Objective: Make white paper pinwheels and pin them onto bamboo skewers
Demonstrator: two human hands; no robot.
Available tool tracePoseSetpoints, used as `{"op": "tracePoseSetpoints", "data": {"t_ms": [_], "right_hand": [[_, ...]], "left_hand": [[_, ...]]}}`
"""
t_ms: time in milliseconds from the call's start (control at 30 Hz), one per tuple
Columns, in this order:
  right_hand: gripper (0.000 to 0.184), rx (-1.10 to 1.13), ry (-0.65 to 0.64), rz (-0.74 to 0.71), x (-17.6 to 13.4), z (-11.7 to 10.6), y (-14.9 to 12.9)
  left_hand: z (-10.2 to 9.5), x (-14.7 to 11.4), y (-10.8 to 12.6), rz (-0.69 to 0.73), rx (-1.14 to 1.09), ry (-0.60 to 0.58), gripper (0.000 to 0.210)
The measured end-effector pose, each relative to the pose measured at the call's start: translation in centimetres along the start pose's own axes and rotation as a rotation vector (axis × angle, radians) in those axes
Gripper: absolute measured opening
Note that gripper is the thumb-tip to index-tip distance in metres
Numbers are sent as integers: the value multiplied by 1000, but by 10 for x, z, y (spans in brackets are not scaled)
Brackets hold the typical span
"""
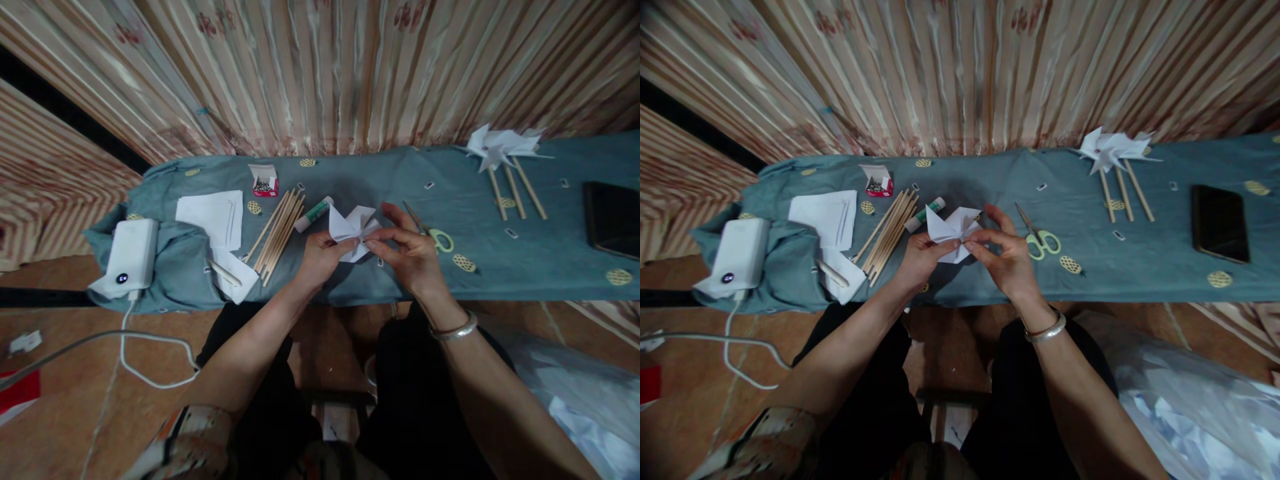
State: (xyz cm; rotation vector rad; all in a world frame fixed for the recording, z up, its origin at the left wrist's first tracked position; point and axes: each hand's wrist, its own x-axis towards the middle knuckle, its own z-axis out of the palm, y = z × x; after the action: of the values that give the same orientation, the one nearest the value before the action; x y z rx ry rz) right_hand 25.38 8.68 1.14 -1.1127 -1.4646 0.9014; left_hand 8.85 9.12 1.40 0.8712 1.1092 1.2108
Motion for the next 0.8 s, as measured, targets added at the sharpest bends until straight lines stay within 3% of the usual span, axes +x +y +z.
{"op": "tracePoseSetpoints", "data": {"t_ms": [233, 633, 800], "right_hand": [[4, -38, -4, -10, -1, 1, -4], [18, -24, -9, 23, -1, 1, -8], [11, -8, -16, 30, -1, 0, -5]], "left_hand": [[-3, -1, -2, 1, 51, -35, 20], [-2, -1, 0, -14, 88, -6, 17], [-2, -2, 0, -15, 95, -13, 16]]}}
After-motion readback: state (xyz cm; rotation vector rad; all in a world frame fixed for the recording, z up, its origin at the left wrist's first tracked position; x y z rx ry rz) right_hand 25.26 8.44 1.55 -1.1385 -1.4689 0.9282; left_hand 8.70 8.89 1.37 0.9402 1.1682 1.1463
